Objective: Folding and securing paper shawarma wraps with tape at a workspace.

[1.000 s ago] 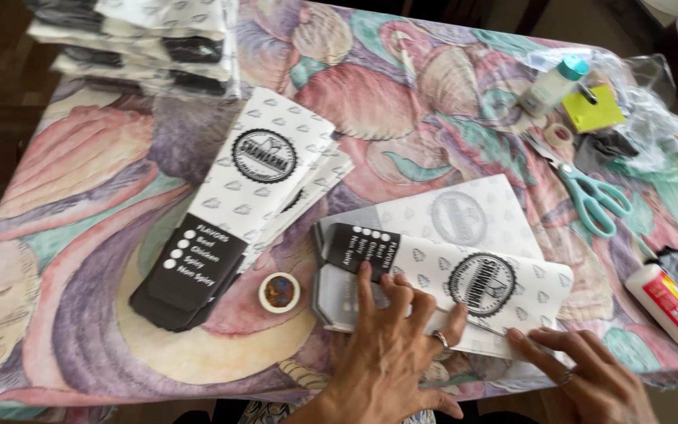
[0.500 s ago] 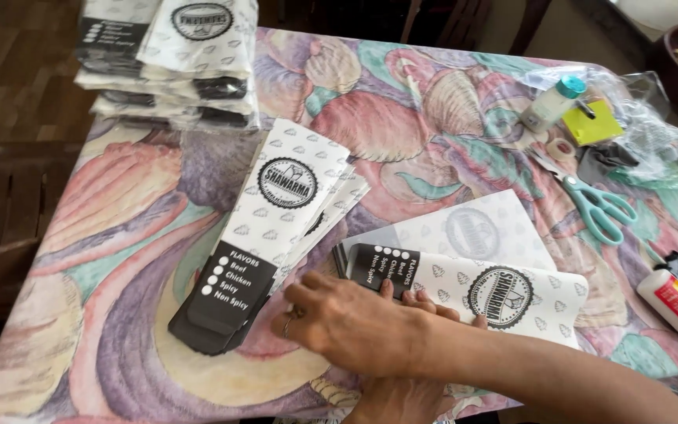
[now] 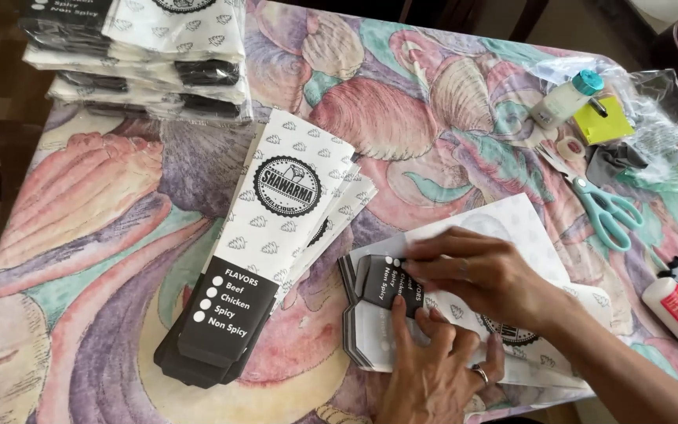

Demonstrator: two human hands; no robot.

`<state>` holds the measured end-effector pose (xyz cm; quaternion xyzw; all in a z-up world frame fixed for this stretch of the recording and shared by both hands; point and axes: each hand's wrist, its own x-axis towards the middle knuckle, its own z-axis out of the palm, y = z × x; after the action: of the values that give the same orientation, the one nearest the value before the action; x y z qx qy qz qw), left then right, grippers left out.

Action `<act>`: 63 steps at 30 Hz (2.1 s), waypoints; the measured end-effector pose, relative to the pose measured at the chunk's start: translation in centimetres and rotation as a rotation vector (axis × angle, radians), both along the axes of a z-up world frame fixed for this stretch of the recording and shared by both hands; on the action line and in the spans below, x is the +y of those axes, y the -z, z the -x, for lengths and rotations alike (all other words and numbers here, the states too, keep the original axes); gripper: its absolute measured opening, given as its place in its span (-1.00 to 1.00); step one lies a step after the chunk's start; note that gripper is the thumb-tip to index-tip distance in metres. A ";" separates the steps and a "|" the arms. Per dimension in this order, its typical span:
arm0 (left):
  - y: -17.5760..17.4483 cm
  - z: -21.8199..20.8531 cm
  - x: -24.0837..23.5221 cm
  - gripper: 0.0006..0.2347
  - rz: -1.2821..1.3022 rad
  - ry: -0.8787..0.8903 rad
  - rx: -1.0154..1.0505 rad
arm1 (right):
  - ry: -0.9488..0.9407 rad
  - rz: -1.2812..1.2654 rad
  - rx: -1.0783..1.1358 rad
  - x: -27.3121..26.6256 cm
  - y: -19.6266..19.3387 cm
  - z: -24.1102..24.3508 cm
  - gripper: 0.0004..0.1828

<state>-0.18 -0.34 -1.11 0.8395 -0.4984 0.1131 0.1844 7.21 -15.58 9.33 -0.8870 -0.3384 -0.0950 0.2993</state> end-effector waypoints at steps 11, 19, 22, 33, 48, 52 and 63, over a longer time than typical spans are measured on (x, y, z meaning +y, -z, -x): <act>-0.2 -0.1 0.5 -0.43 0.024 0.005 -0.032 | -0.123 0.026 0.014 -2.1 -0.3 0.8 -0.64; -0.7 -0.6 1.0 -0.52 -0.021 -0.022 -0.123 | 0.356 0.137 -0.044 -14.3 0.9 11.5 -0.60; -0.5 -0.7 1.0 -0.55 -0.008 -0.014 -0.144 | 0.408 0.071 -0.038 -15.2 1.5 11.7 -0.59; -1.3 -1.1 1.6 -0.22 -0.150 0.052 -0.061 | -0.361 -0.085 0.006 3.4 0.9 -4.3 -0.76; -1.3 -1.1 1.7 -0.25 -0.068 -0.035 -0.220 | 0.106 -0.019 0.005 -12.1 2.1 6.3 -0.75; -1.0 -1.1 1.9 -0.21 -0.122 -0.038 -0.208 | -0.159 -0.050 -0.035 -2.2 1.3 -0.9 -0.88; -1.1 -1.2 2.2 -0.02 -0.131 -0.075 -0.295 | 0.267 -0.015 -0.060 -13.4 3.3 7.9 -0.74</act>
<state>1.04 1.86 -0.01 0.8420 -0.4947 0.2092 0.0498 -0.70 -28.95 6.08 -0.9188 -0.2253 -0.1631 0.2802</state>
